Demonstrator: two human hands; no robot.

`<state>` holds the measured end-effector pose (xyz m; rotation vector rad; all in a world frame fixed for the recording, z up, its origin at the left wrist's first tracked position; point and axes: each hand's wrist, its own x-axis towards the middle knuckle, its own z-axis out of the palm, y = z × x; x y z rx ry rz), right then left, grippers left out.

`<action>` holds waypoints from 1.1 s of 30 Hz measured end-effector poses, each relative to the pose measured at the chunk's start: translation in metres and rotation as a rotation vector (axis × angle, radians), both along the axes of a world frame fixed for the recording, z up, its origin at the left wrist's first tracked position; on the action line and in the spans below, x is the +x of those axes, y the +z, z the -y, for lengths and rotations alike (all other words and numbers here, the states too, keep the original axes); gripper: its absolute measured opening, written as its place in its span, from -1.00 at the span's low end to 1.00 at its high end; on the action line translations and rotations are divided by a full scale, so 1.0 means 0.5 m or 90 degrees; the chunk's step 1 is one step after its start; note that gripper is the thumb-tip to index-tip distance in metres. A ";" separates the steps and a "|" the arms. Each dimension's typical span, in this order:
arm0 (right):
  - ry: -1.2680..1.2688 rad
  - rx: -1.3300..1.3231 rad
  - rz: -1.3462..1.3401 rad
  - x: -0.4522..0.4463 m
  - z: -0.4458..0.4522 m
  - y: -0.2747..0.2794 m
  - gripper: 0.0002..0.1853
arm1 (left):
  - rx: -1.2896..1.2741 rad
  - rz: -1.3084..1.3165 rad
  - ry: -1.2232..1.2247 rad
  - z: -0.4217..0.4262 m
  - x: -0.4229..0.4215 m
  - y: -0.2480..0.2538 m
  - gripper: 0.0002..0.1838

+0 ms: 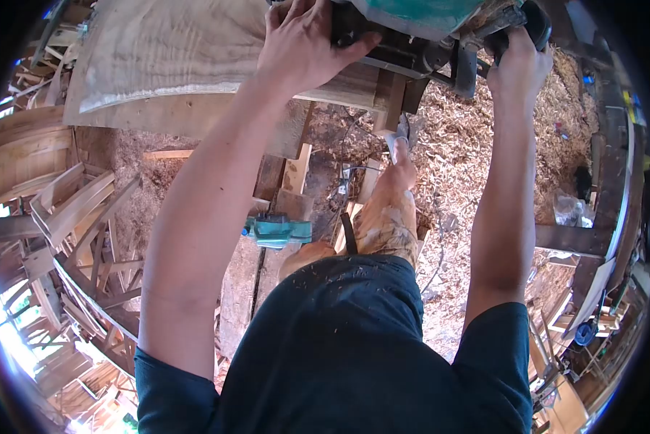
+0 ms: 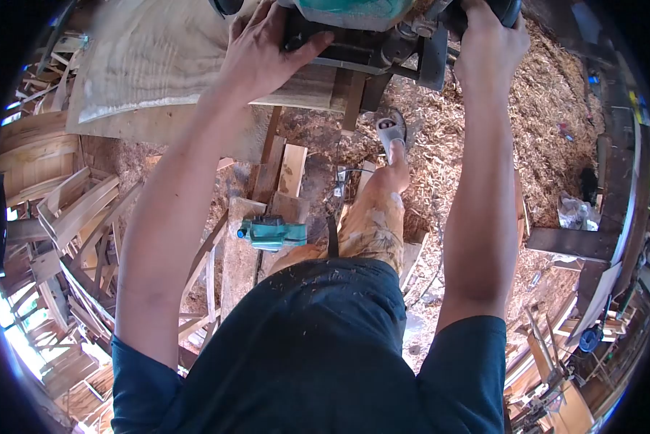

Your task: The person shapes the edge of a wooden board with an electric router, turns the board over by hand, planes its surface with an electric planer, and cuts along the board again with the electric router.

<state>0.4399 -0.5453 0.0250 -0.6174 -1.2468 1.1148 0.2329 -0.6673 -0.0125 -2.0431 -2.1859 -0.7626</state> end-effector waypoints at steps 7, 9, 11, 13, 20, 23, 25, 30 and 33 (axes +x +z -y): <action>0.007 -0.051 0.062 0.040 -0.050 -0.024 -0.64 | -0.001 0.010 -0.007 -0.007 -0.003 0.005 -0.17; -0.068 -0.060 0.037 0.035 -0.071 -0.034 -0.65 | -0.006 0.007 -0.004 -0.013 -0.007 0.001 -0.15; -0.099 -0.072 0.044 0.033 -0.075 -0.035 -0.65 | 0.010 0.003 0.001 -0.019 -0.011 -0.010 -0.15; -0.113 -0.080 0.048 0.029 -0.075 -0.033 -0.66 | 0.045 0.000 0.006 -0.026 -0.016 -0.029 -0.17; -0.076 -0.090 0.052 0.020 -0.089 -0.029 -0.72 | 0.003 -0.004 0.030 -0.045 -0.023 -0.031 -0.11; -0.088 -0.116 0.041 0.008 -0.073 -0.008 -0.79 | -0.017 -0.005 0.030 -0.053 -0.026 -0.031 0.00; -0.092 -0.121 0.048 0.005 -0.078 -0.004 -0.80 | 0.006 0.001 0.026 -0.057 -0.026 -0.032 -0.02; -0.098 -0.096 0.054 0.014 -0.116 -0.027 -0.78 | 0.005 -0.017 0.051 -0.071 -0.028 -0.039 -0.04; -0.078 -0.108 0.060 0.012 -0.114 -0.021 -0.81 | 0.006 -0.065 0.063 -0.073 -0.028 -0.049 -0.04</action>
